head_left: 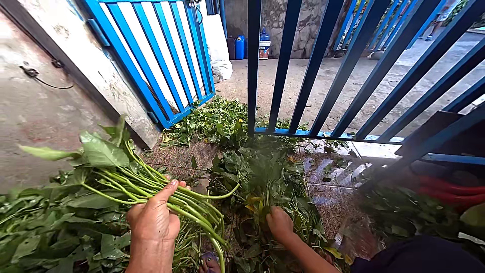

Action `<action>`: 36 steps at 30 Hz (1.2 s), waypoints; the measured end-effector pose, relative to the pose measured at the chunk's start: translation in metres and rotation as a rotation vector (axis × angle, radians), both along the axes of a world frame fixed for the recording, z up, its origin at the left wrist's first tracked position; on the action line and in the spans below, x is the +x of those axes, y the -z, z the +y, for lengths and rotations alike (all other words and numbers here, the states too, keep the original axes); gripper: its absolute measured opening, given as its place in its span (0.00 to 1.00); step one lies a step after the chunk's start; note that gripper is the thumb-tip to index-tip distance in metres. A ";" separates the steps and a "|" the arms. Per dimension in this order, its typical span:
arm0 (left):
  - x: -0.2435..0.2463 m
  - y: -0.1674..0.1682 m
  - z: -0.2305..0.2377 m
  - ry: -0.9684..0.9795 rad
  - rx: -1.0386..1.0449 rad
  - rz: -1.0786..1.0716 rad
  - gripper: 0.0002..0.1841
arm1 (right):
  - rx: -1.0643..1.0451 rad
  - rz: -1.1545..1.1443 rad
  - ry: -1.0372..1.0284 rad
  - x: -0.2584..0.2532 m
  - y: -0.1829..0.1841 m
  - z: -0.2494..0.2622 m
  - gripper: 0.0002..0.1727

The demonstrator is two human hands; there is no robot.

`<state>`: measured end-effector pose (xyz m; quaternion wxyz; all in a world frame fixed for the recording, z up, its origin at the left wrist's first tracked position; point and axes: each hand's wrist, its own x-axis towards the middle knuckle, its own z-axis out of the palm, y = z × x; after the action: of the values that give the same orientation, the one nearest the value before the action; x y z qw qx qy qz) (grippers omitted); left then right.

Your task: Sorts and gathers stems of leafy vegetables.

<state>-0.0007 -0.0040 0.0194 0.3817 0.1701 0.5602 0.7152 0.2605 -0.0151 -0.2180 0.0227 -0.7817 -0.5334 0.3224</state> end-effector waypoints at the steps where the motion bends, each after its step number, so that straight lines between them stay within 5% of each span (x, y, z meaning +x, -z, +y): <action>1: 0.000 -0.001 0.000 0.013 0.001 0.003 0.17 | 0.144 0.062 0.038 0.001 -0.008 -0.008 0.20; 4: 0.002 -0.001 -0.003 0.088 0.003 0.016 0.15 | 0.704 0.305 0.161 0.004 -0.021 -0.034 0.17; 8: 0.017 0.007 -0.005 0.207 -0.021 0.043 0.13 | 0.628 0.719 0.282 0.017 -0.035 -0.034 0.10; 13: 0.035 0.020 -0.007 0.317 -0.086 0.029 0.17 | 0.921 0.807 0.213 -0.006 -0.071 -0.039 0.11; 18: 0.043 0.024 -0.006 0.328 -0.089 0.036 0.19 | 0.260 0.899 0.287 0.002 -0.073 -0.026 0.11; 24: 0.040 0.019 -0.007 0.312 -0.109 0.027 0.16 | 0.497 1.149 0.335 -0.008 -0.113 -0.052 0.13; 36: 0.054 0.029 -0.012 0.488 -0.149 -0.027 0.17 | 1.237 0.878 -0.065 -0.050 -0.096 -0.047 0.10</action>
<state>0.0531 -0.0156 -0.0096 0.5620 0.2620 0.5486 0.5609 0.2105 -0.0621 -0.1222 0.6577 -0.4102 -0.5817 0.2466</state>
